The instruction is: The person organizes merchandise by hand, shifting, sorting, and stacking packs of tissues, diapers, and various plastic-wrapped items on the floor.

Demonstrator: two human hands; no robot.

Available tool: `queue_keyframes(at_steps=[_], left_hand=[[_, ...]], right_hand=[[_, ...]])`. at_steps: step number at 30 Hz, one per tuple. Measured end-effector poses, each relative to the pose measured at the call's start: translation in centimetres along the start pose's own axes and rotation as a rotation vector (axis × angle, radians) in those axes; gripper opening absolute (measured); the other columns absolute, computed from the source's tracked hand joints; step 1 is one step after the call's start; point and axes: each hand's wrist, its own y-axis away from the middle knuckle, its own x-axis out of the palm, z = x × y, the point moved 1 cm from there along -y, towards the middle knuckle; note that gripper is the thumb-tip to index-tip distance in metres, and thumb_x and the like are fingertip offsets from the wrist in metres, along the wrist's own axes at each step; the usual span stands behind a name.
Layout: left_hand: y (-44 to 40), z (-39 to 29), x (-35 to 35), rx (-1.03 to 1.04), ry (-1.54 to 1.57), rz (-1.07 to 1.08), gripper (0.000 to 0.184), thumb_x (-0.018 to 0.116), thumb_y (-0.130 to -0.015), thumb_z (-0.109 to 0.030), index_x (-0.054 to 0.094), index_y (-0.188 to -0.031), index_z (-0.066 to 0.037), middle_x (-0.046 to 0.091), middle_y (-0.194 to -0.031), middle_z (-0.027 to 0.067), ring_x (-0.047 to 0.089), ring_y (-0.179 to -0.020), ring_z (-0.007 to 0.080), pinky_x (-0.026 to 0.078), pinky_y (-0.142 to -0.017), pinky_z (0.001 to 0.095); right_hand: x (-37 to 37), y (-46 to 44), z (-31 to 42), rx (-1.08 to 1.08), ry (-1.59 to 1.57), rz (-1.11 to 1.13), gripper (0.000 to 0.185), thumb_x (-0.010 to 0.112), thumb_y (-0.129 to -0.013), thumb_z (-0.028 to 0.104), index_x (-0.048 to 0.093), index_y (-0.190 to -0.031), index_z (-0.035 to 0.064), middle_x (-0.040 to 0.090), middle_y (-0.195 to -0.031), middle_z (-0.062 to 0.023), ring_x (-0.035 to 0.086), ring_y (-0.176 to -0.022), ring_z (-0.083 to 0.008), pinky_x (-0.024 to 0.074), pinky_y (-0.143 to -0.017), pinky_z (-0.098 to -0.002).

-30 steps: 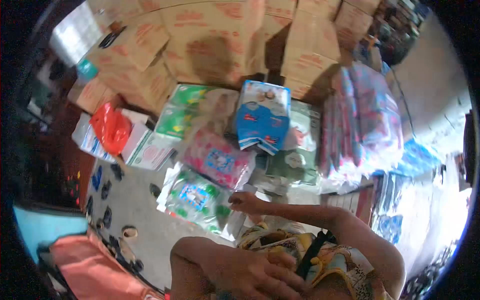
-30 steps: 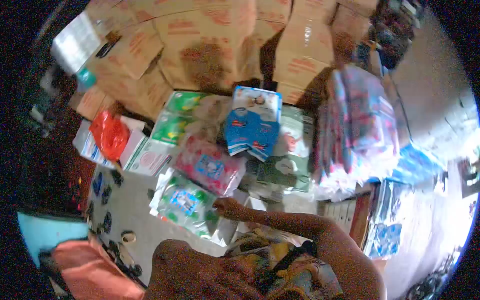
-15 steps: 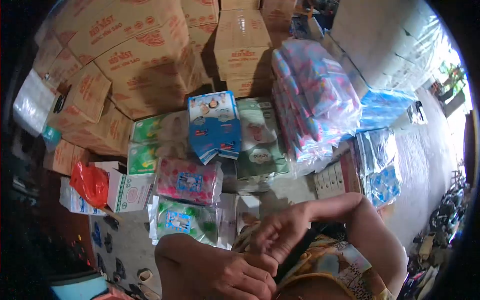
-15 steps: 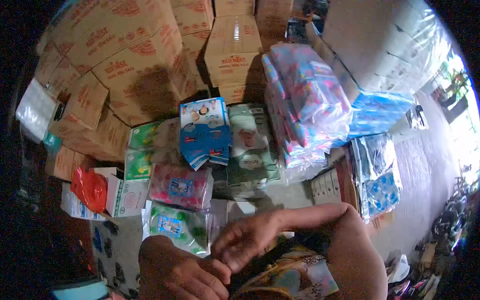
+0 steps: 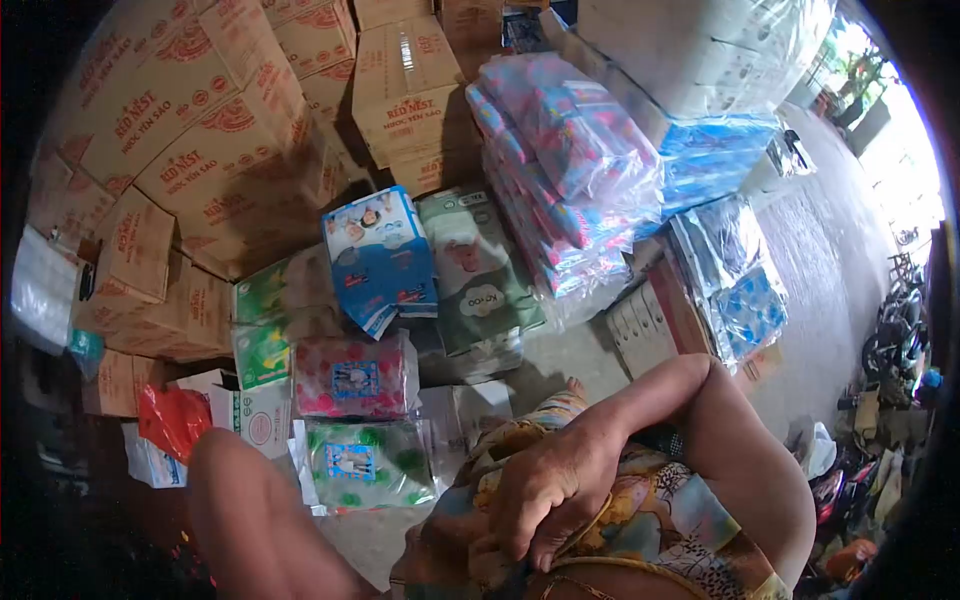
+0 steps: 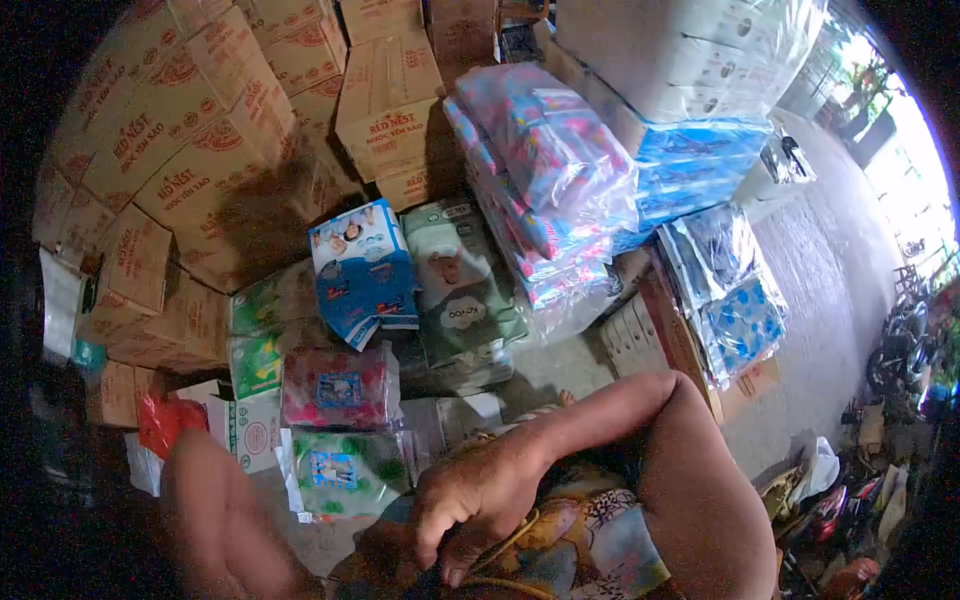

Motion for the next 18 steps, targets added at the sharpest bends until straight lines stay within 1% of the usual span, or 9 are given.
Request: queue_keyframes(at_steps=[5, 7, 9, 11, 13, 14, 16, 17, 18], left_hand=[[0.2, -0.2, 1.0, 0.114, -0.12, 0.012, 0.017, 0.045, -0.075, -0.015, 0.05, -0.062, -0.004, 0.039, -0.059, 0.0046, 0.041, -0.059, 0.0183, 0.03, -0.064, 0.0359], [0.0, -0.2, 1.1, 0.156, -0.177, 0.014, 0.016, 0.045, -0.075, -0.015, 0.05, -0.063, -0.004, 0.041, -0.061, 0.0049, 0.042, -0.06, 0.0183, 0.031, -0.065, 0.0362], [0.4, -0.5, 1.6, 0.234, -0.271, 0.025, 0.016, 0.045, -0.075, -0.014, 0.051, -0.064, -0.004, 0.042, -0.062, 0.0053, 0.043, -0.062, 0.0182, 0.031, -0.066, 0.0364], [0.6, -0.6, 1.5, 0.318, -0.373, 0.035, 0.015, 0.045, -0.074, -0.014, 0.051, -0.065, -0.004, 0.044, -0.063, 0.0057, 0.044, -0.064, 0.0182, 0.031, -0.067, 0.0367], [0.7, -0.7, 1.3, 0.429, -0.488, 0.055, 0.014, 0.045, -0.074, -0.013, 0.051, -0.066, -0.004, 0.045, -0.065, 0.0061, 0.045, -0.065, 0.0181, 0.032, -0.068, 0.0369], [0.8, -0.7, 1.1, 0.487, -0.537, 0.067, 0.013, 0.045, -0.074, -0.013, 0.051, -0.066, -0.004, 0.046, -0.065, 0.0063, 0.045, -0.066, 0.0181, 0.032, -0.068, 0.0371], [1.0, -0.6, 0.5, 0.613, -0.62, 0.093, 0.013, 0.045, -0.074, -0.012, 0.051, -0.067, -0.004, 0.047, -0.067, 0.0066, 0.046, -0.068, 0.0181, 0.032, -0.069, 0.0373], [1.1, -0.3, 0.2, 0.675, -0.649, 0.106, 0.012, 0.045, -0.074, -0.012, 0.051, -0.068, -0.004, 0.048, -0.067, 0.0068, 0.046, -0.068, 0.018, 0.032, -0.07, 0.0374], [1.2, -0.1, -0.1, 0.725, -0.66, 0.119, 0.012, 0.045, -0.074, -0.012, 0.052, -0.068, -0.004, 0.049, -0.068, 0.007, 0.047, -0.069, 0.018, 0.032, -0.07, 0.0376]], right_hand=[[0.6, 0.2, 1.0, 0.032, 0.062, 0.052, 0.014, 0.046, -0.08, 0.013, 0.044, -0.079, -0.0012, 0.043, -0.064, -0.0137, 0.044, -0.062, -0.0312, 0.0325, -0.05, -0.0371], [1.0, 0.1, 1.4, 0.085, 0.145, 0.082, 0.017, 0.045, -0.081, 0.015, 0.045, -0.078, -0.0011, 0.043, -0.064, -0.0133, 0.044, -0.061, -0.0301, 0.0331, -0.049, -0.0361], [0.8, -0.8, 2.6, 0.069, 0.178, 0.061, 0.017, 0.045, -0.081, 0.016, 0.045, -0.078, -0.001, 0.042, -0.063, -0.013, 0.044, -0.061, -0.0296, 0.0334, -0.049, -0.0357], [1.0, -1.4, 3.1, 0.046, 0.211, 0.046, 0.018, 0.045, -0.081, 0.016, 0.045, -0.077, -0.0009, 0.042, -0.062, -0.0128, 0.044, -0.06, -0.029, 0.0337, -0.049, -0.0352], [1.2, -1.6, 3.1, 0.03, 0.229, -0.033, 0.018, 0.045, -0.081, 0.016, 0.046, -0.076, -0.0013, 0.042, -0.061, -0.0124, 0.045, -0.06, -0.028, 0.0344, -0.05, -0.0349], [1.3, -1.3, 2.7, 0.019, 0.233, -0.033, 0.018, 0.045, -0.081, 0.016, 0.046, -0.076, -0.0013, 0.042, -0.061, -0.0124, 0.045, -0.06, -0.028, 0.0344, -0.05, -0.0349], [1.3, 0.1, 2.0, 0.091, 0.256, 0.025, 0.018, 0.045, -0.081, 0.014, 0.043, -0.072, -0.0018, 0.041, -0.06, -0.0127, 0.044, -0.06, -0.0288, 0.0332, -0.05, -0.0351], [1.0, 0.7, 2.2, 0.091, 0.263, 0.02, 0.018, 0.045, -0.081, 0.014, 0.043, -0.072, -0.0018, 0.041, -0.06, -0.0127, 0.044, -0.06, -0.0288, 0.0332, -0.05, -0.0351], [0.5, 1.3, 2.5, 0.156, 0.277, 0.042, 0.018, 0.045, -0.081, 0.013, 0.042, -0.07, -0.0019, 0.041, -0.061, -0.0131, 0.043, -0.06, -0.0297, 0.0325, -0.051, -0.0356]])
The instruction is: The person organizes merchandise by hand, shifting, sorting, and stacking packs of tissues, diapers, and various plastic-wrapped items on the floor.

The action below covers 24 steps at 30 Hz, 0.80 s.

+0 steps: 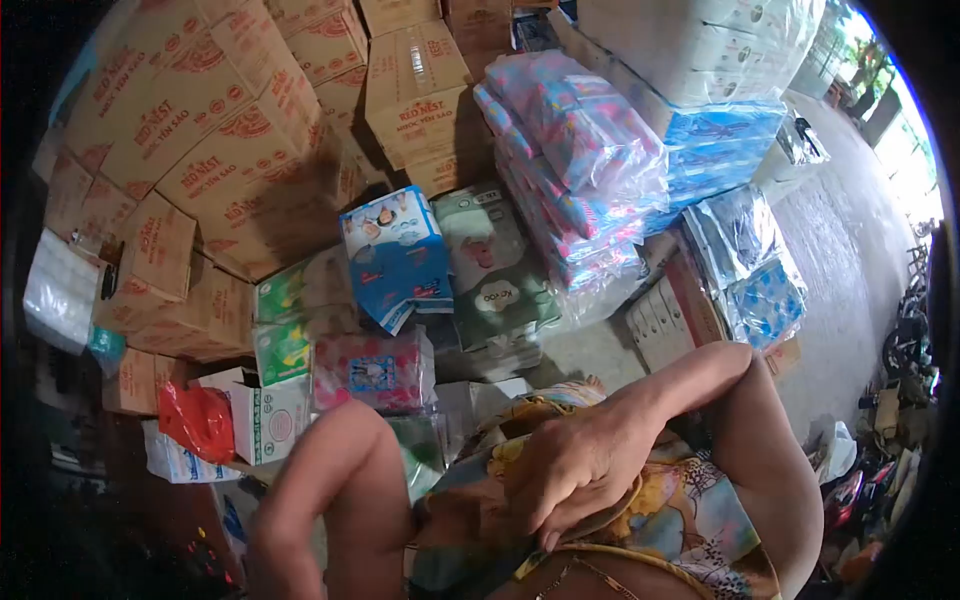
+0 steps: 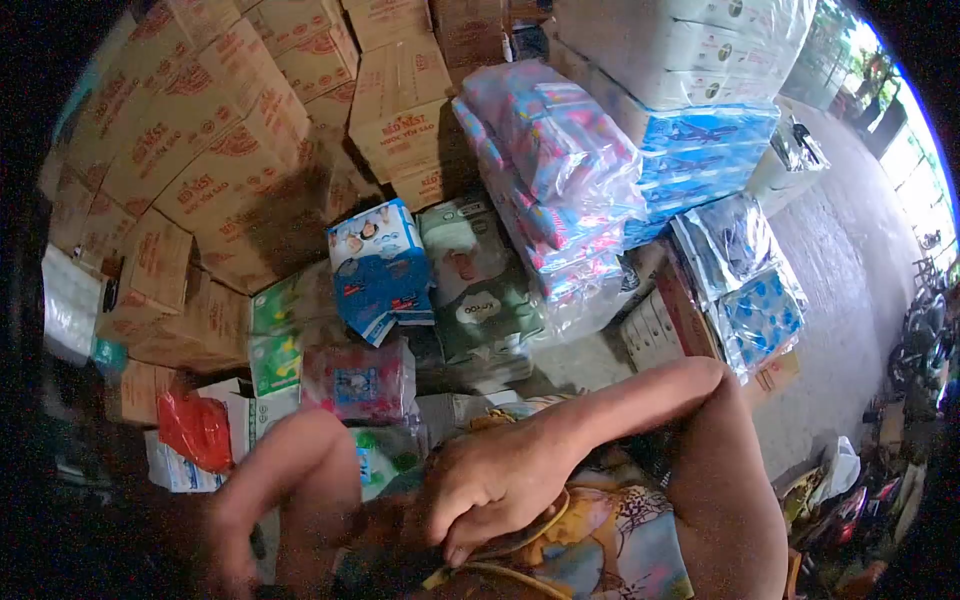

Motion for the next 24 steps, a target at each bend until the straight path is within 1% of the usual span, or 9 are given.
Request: queue_keyframes(at_steps=[2, 4, 6, 12, 14, 15, 18, 23, 24], left_hand=[[0.6, 0.5, 0.2, 0.012, 0.05, -0.017, 0.011, 0.046, -0.074, -0.011, 0.052, -0.069, -0.004, 0.05, -0.07, 0.0074, 0.048, -0.071, 0.018, 0.033, -0.071, 0.0378], [1.3, 1.5, 0.7, -0.177, 0.215, -0.044, 0.009, 0.047, -0.073, -0.01, 0.053, -0.072, -0.003, 0.051, -0.074, 0.0083, 0.049, -0.072, 0.0194, 0.034, -0.069, 0.0374], [2.2, 3.1, 1.6, -0.57, 0.51, -0.051, 0.01, 0.051, -0.071, -0.007, 0.055, -0.079, -0.003, 0.053, -0.083, 0.0103, 0.051, -0.075, 0.0223, 0.036, -0.064, 0.0364], [3.7, 8.1, 3.5, -0.528, 0.835, -0.176, 0.013, 0.05, -0.077, -0.018, 0.057, -0.083, -0.009, 0.053, -0.089, 0.0132, 0.051, -0.08, 0.0269, 0.035, -0.062, 0.0381], [5.3, 10.1, 4.0, -0.575, 0.912, -0.181, 0.031, 0.053, -0.076, -0.03, 0.053, -0.102, -0.015, 0.05, -0.1, 0.0123, 0.05, -0.087, 0.0281, 0.033, -0.064, 0.0403], [6.2, 11.2, 4.5, -0.566, 0.934, -0.177, 0.031, 0.053, -0.076, -0.03, 0.053, -0.102, -0.015, 0.05, -0.1, 0.0123, 0.05, -0.087, 0.0281, 0.033, -0.064, 0.0403], [10.0, 14.9, 7.0, -1.028, 0.716, -0.291, 0.038, 0.058, -0.07, -0.035, 0.052, -0.09, -0.004, 0.054, -0.089, 0.0105, 0.052, -0.082, 0.024, 0.039, -0.067, 0.033], [18.9, 22.1, 14.6, -1.663, 0.714, -0.138, 0.044, 0.057, -0.074, -0.027, 0.042, -0.106, -0.001, 0.049, -0.095, 0.0079, 0.046, -0.089, 0.0138, 0.038, -0.075, 0.0266], [20.7, 22.9, 16.7, -1.668, 0.712, -0.139, 0.044, 0.057, -0.074, -0.027, 0.042, -0.106, -0.001, 0.049, -0.095, 0.0079, 0.046, -0.089, 0.0138, 0.038, -0.075, 0.0266]], right_hand=[[-0.8, 1.6, 0.4, 0.065, 0.021, 0.002, 0.019, 0.045, -0.08, 0.011, 0.04, -0.068, -0.0021, 0.04, -0.061, -0.0134, 0.042, -0.06, -0.0305, 0.0318, -0.051, -0.0361], [-1.3, 3.8, 0.8, 0.258, -0.027, -0.023, 0.02, 0.047, -0.079, 0.009, 0.037, -0.066, -0.0019, 0.04, -0.061, -0.0141, 0.041, -0.06, -0.0316, 0.0307, -0.053, -0.0368], [-1.5, 6.1, 0.8, 0.331, -0.044, -0.046, 0.016, 0.051, -0.078, 0.011, 0.044, -0.071, -0.0023, 0.043, -0.062, -0.0132, 0.044, -0.06, -0.0303, 0.0322, -0.052, -0.036], [-2.2, 9.4, 0.7, 0.461, -0.144, -0.038, 0.02, 0.054, -0.076, 0.013, 0.051, -0.087, -0.0026, 0.053, -0.072, -0.0124, 0.051, -0.065, -0.0227, 0.0385, -0.054, -0.0305], [-2.7, 11.3, 0.5, 0.439, -0.136, -0.348, 0.022, 0.054, -0.076, 0.012, 0.051, -0.092, -0.0022, 0.055, -0.077, -0.0117, 0.052, -0.068, -0.0187, 0.0408, -0.057, -0.0272], [-3.6, 12.1, 1.4, 0.597, -0.178, -0.462, 0.024, 0.055, -0.075, 0.011, 0.05, -0.095, -0.0021, 0.056, -0.079, -0.0084, 0.052, -0.069, -0.0139, 0.0421, -0.059, -0.0243], [-4.7, 18.1, 0.5, 0.708, -0.076, -1.01, 0.025, 0.055, -0.076, 0.014, 0.05, -0.094, -0.002, 0.055, -0.077, -0.0039, 0.051, -0.066, -0.0107, 0.0422, -0.058, -0.0225], [-5.1, 31.9, 0.5, 0.788, -0.053, -1.87, 0.02, 0.055, -0.075, 0.019, 0.054, -0.084, 0.0015, 0.052, -0.068, -0.0013, 0.048, -0.057, -0.0088, 0.0397, -0.051, -0.0204], [-4.6, 34.5, 0.6, 0.812, 0.144, -1.921, 0.02, 0.056, -0.074, 0.021, 0.053, -0.082, 0.002, 0.05, -0.065, -0.0008, 0.045, -0.054, -0.0087, 0.0388, -0.05, -0.0203]])
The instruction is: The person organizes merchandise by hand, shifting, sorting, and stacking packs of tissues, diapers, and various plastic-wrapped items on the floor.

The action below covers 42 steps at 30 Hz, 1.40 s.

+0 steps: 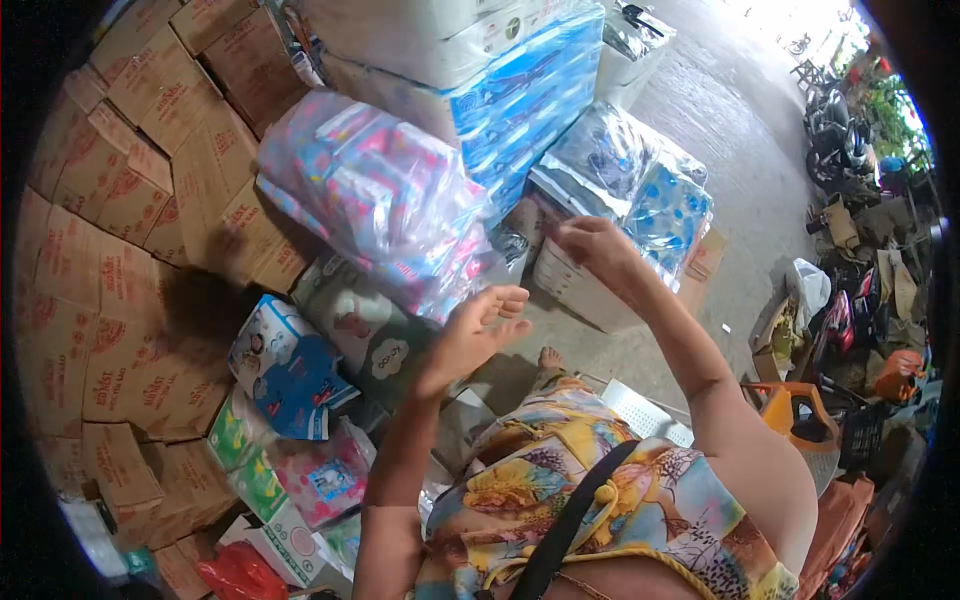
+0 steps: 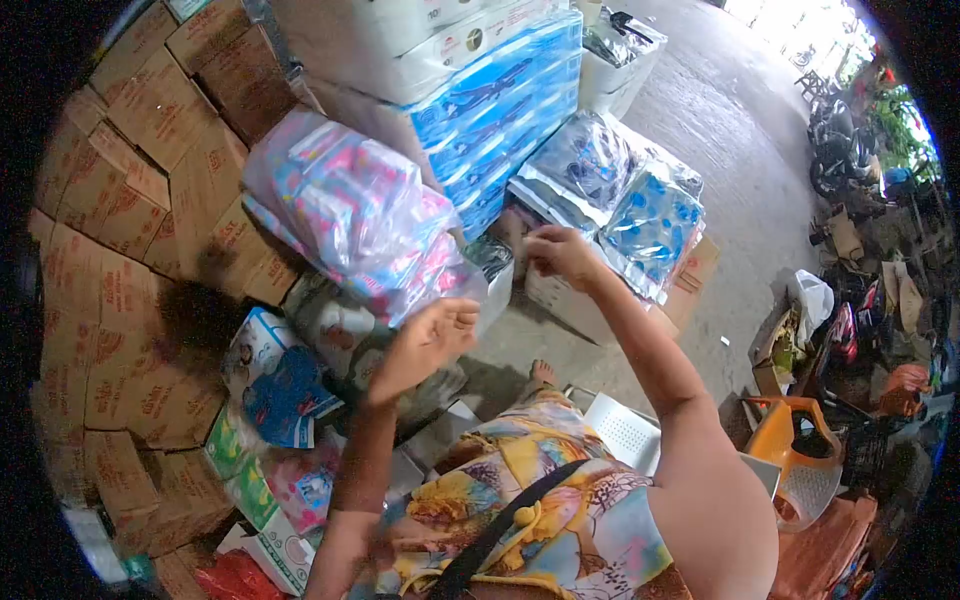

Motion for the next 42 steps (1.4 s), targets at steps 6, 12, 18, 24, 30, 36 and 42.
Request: queue_keyframes(at_steps=[6, 12, 18, 24, 30, 36, 42], left_hand=[[-7.8, 8.1, 2.0, -0.359, 0.139, 0.064, 0.043, 0.055, -0.075, -0.027, 0.043, -0.106, 0.0, 0.049, -0.094, 0.0065, 0.047, -0.083, 0.0115, 0.037, -0.074, 0.024], [-14.5, 13.6, 3.1, -0.562, 0.316, -0.102, 0.035, 0.054, -0.074, -0.035, 0.048, -0.098, -0.01, 0.052, -0.088, 0.0004, 0.049, -0.082, 0.0096, 0.036, -0.07, 0.0261], [-21.5, 18.1, 3.1, -0.689, 0.787, -0.47, 0.054, 0.053, -0.071, -0.047, 0.038, -0.112, -0.015, 0.043, -0.11, 0.0058, 0.044, -0.096, 0.018, 0.034, -0.066, 0.0285], [-27.0, 20.1, 5.0, -0.768, 0.497, -0.408, 0.064, 0.054, -0.069, -0.049, 0.032, -0.116, -0.012, 0.037, -0.116, 0.0094, 0.038, -0.103, 0.0229, 0.033, -0.069, 0.0314], [-29.3, 20.9, 6.8, -0.661, 0.586, -0.44, 0.031, 0.053, -0.074, -0.036, 0.047, -0.094, -0.013, 0.052, -0.091, 0.0041, 0.049, -0.083, 0.0144, 0.034, -0.065, 0.0315], [-29.9, 20.0, 7.3, -0.558, 0.698, -0.446, 0.009, 0.053, -0.075, -0.014, 0.046, -0.079, -0.011, 0.05, -0.068, -0.0027, 0.046, -0.051, 0.0072, 0.029, -0.04, 0.0199], [-25.8, 20.3, 7.0, -0.202, 0.52, -0.353, 0.021, 0.04, -0.081, -0.018, 0.043, -0.101, -0.012, 0.05, -0.091, 0.0018, 0.049, -0.081, 0.0114, 0.034, -0.053, 0.023]], right_hand=[[-15.4, -7.5, -11.5, 0.251, -0.398, -0.613, 0.036, 0.059, -0.07, 0.03, 0.049, -0.092, 0.0025, 0.046, -0.071, -0.0058, 0.043, -0.058, -0.0142, 0.0394, -0.052, -0.0307], [-20.9, -12.4, -14.6, 0.445, -0.504, -0.868, 0.057, 0.063, -0.065, 0.041, 0.044, -0.101, 0.0019, 0.046, -0.094, -0.0159, 0.05, -0.074, -0.0281, 0.0415, -0.06, -0.0385], [-21.1, -16.0, -16.6, 0.234, -1.021, -0.416, 0.034, 0.059, -0.071, 0.033, 0.051, -0.09, 0.0067, 0.055, -0.087, -0.0096, 0.053, -0.076, -0.025, 0.0434, -0.07, -0.0407], [-21.9, -16.1, -16.5, 0.429, -0.91, -0.455, 0.047, 0.062, -0.064, 0.046, 0.052, -0.087, 0.0071, 0.055, -0.083, -0.008, 0.052, -0.075, -0.0215, 0.0425, -0.062, -0.0397], [-21.8, -15.9, -14.3, 0.416, -1.026, -0.299, 0.05, 0.059, -0.065, 0.048, 0.052, -0.095, 0.0078, 0.055, -0.091, -0.008, 0.053, -0.082, -0.0226, 0.0415, -0.073, -0.0393], [-21.0, -16.7, -11.6, 0.328, -1.066, -0.099, 0.037, 0.054, -0.075, 0.031, 0.049, -0.097, 0.0027, 0.054, -0.097, -0.0122, 0.054, -0.084, -0.0247, 0.0413, -0.078, -0.039], [-22.1, -15.9, -10.8, 0.214, -1.006, -0.105, 0.025, 0.049, -0.077, 0.013, 0.047, -0.094, -0.0042, 0.054, -0.093, -0.0158, 0.055, -0.082, -0.0238, 0.0445, -0.075, -0.0356]])
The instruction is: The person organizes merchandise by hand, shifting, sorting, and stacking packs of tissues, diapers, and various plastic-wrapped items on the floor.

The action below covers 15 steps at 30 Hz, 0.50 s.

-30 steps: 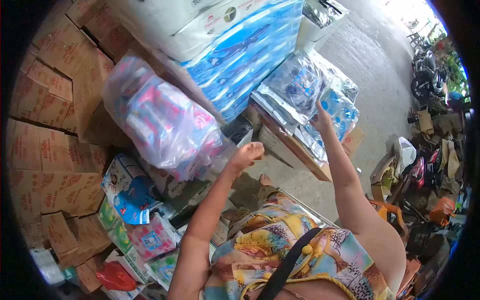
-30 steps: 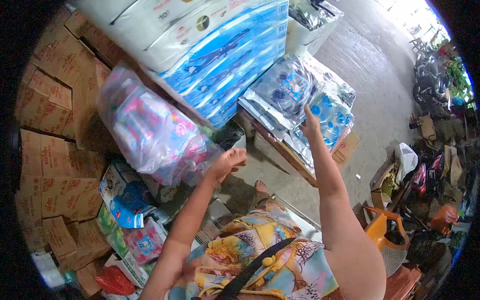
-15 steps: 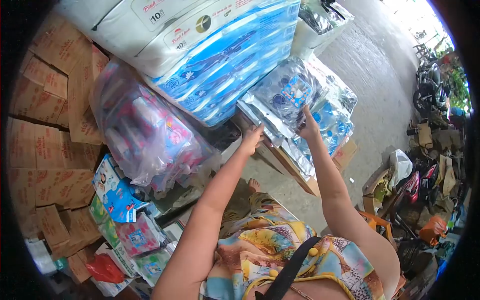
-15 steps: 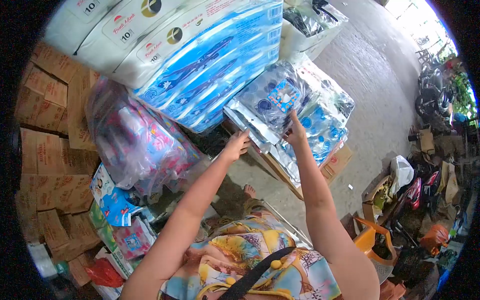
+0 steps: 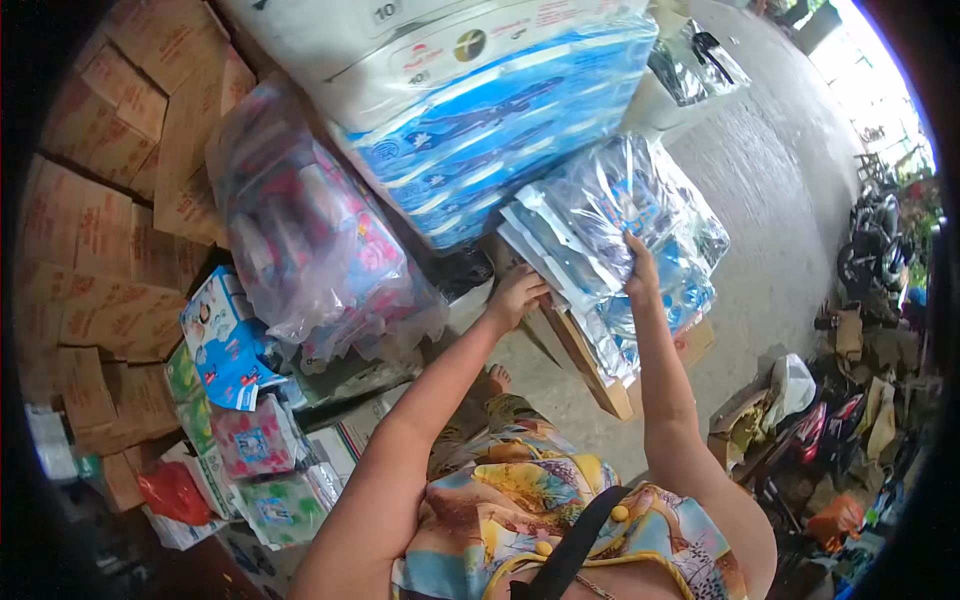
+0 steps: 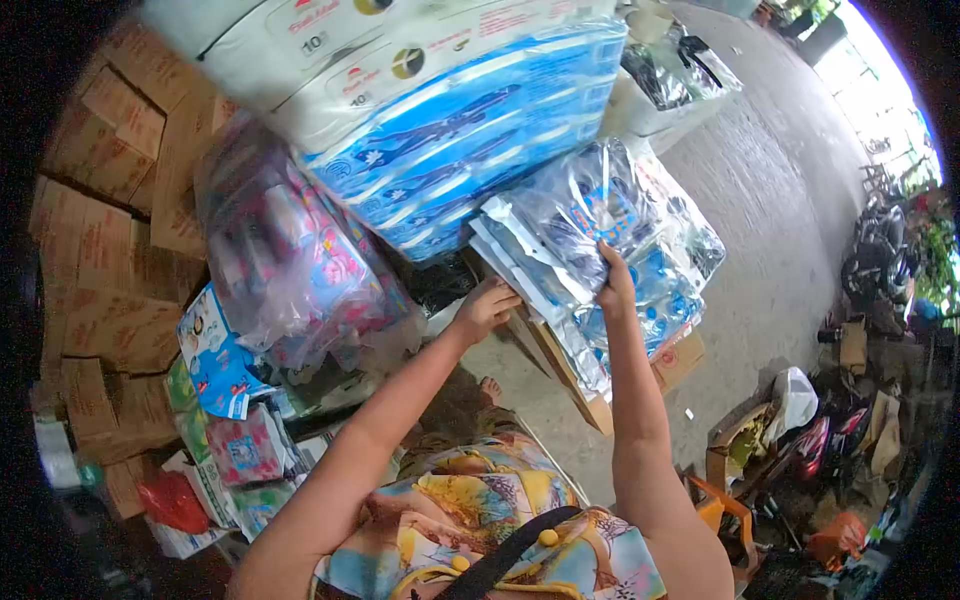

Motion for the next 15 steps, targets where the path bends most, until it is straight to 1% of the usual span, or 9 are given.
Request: queue_keyframes(at_steps=[1, 2, 4, 5, 7, 9, 11, 13, 15], left_hand=[[1.0, -0.1, -0.4, -0.047, 0.161, 0.008, 0.027, 0.036, -0.082, -0.021, 0.04, -0.108, -0.012, 0.049, -0.1, 0.0036, 0.048, -0.089, 0.0126, 0.034, -0.055, 0.0232], [1.2, 0.4, -1.6, -0.04, 0.168, -0.002, 0.027, 0.036, -0.082, -0.021, 0.04, -0.108, -0.012, 0.049, -0.1, 0.0036, 0.048, -0.089, 0.0126, 0.034, -0.055, 0.0232], [1.0, 3.2, -4.3, -0.033, 0.412, 0.134, 0.033, 0.037, -0.084, -0.017, 0.034, -0.115, -0.008, 0.048, -0.104, 0.003, 0.047, -0.095, 0.0146, 0.036, -0.069, 0.0265], [1.5, 0.7, -3.2, -0.179, 0.426, -0.034, 0.041, 0.039, -0.083, -0.032, 0.035, -0.115, -0.007, 0.048, -0.105, 0.0041, 0.045, -0.098, 0.0161, 0.037, -0.073, 0.0323], [0.3, 1.8, -3.6, -0.111, 0.404, 0.077, 0.054, 0.038, -0.079, -0.046, 0.036, -0.114, -0.005, 0.047, -0.107, 0.0068, 0.045, -0.098, 0.0189, 0.035, -0.08, 0.0371], [0.6, 0.9, -2.9, -0.027, 0.591, 0.176, 0.069, 0.043, -0.071, -0.055, 0.035, -0.117, -0.005, 0.041, -0.114, 0.0086, 0.041, -0.103, 0.0201, 0.03, -0.089, 0.0369], [1.9, -3.4, -1.1, -0.058, 0.689, 0.376, 0.075, 0.05, -0.067, -0.055, 0.032, -0.119, -0.003, 0.038, -0.117, 0.0073, 0.037, -0.107, 0.017, 0.028, -0.09, 0.0337], [4.2, -6.0, -0.9, 0.15, 0.36, 0.42, 0.076, 0.052, -0.067, -0.053, 0.03, -0.119, -0.002, 0.039, -0.115, 0.0055, 0.039, -0.103, 0.0151, 0.03, -0.088, 0.0304], [5.2, -9.7, 0.4, 0.074, 0.358, 0.474, 0.077, 0.054, -0.066, -0.053, 0.03, -0.119, -0.002, 0.041, -0.112, 0.0043, 0.041, -0.099, 0.0144, 0.032, -0.084, 0.0284]], right_hand=[[0.1, 0.8, 0.4, -0.001, 0.021, 0.008, 0.024, 0.049, -0.076, 0.013, 0.047, -0.094, -0.004, 0.054, -0.092, -0.0156, 0.055, -0.082, -0.0235, 0.0447, -0.075, -0.0353], [0.1, 1.7, 0.8, -0.009, 0.047, 0.0, 0.026, 0.049, -0.076, 0.013, 0.047, -0.096, -0.004, 0.054, -0.093, -0.0152, 0.055, -0.081, -0.0231, 0.0451, -0.074, -0.0346], [2.1, 4.9, 1.4, 0.002, 0.094, -0.025, 0.028, 0.05, -0.076, 0.012, 0.046, -0.098, -0.0042, 0.054, -0.093, -0.0148, 0.055, -0.081, -0.0226, 0.0452, -0.074, -0.0334], [1.9, 6.0, 1.7, 0.011, 0.137, -0.028, 0.031, 0.051, -0.075, 0.013, 0.045, -0.1, -0.0038, 0.054, -0.094, -0.0146, 0.055, -0.082, -0.0223, 0.0447, -0.075, -0.0327], [3.4, 9.0, 2.0, -0.02, 0.201, -0.029, 0.033, 0.051, -0.074, 0.014, 0.045, -0.101, -0.0033, 0.054, -0.094, -0.0139, 0.055, -0.082, -0.0214, 0.044, -0.076, -0.032], [3.9, 11.2, 2.4, 0.012, 0.274, 0.006, 0.035, 0.051, -0.072, 0.013, 0.045, -0.102, -0.003, 0.054, -0.094, -0.0127, 0.054, -0.082, -0.0222, 0.0439, -0.075, -0.0328], [3.7, 12.8, 2.5, -0.072, 0.341, -0.068, 0.034, 0.051, -0.07, 0.011, 0.046, -0.1, -0.0032, 0.054, -0.091, -0.011, 0.054, -0.082, -0.0234, 0.0442, -0.073, -0.0339], [4.6, 13.5, 3.1, -0.203, 0.621, 0.12, 0.03, 0.052, -0.068, 0.009, 0.049, -0.095, -0.0026, 0.055, -0.084, -0.0092, 0.053, -0.077, -0.0225, 0.0445, -0.068, -0.033], [2.3, 12.4, 4.3, -0.109, 0.601, 0.223, 0.038, 0.057, -0.06, 0.008, 0.048, -0.096, 0.0004, 0.053, -0.089, -0.008, 0.051, -0.083, -0.0207, 0.043, -0.071, -0.0335]])
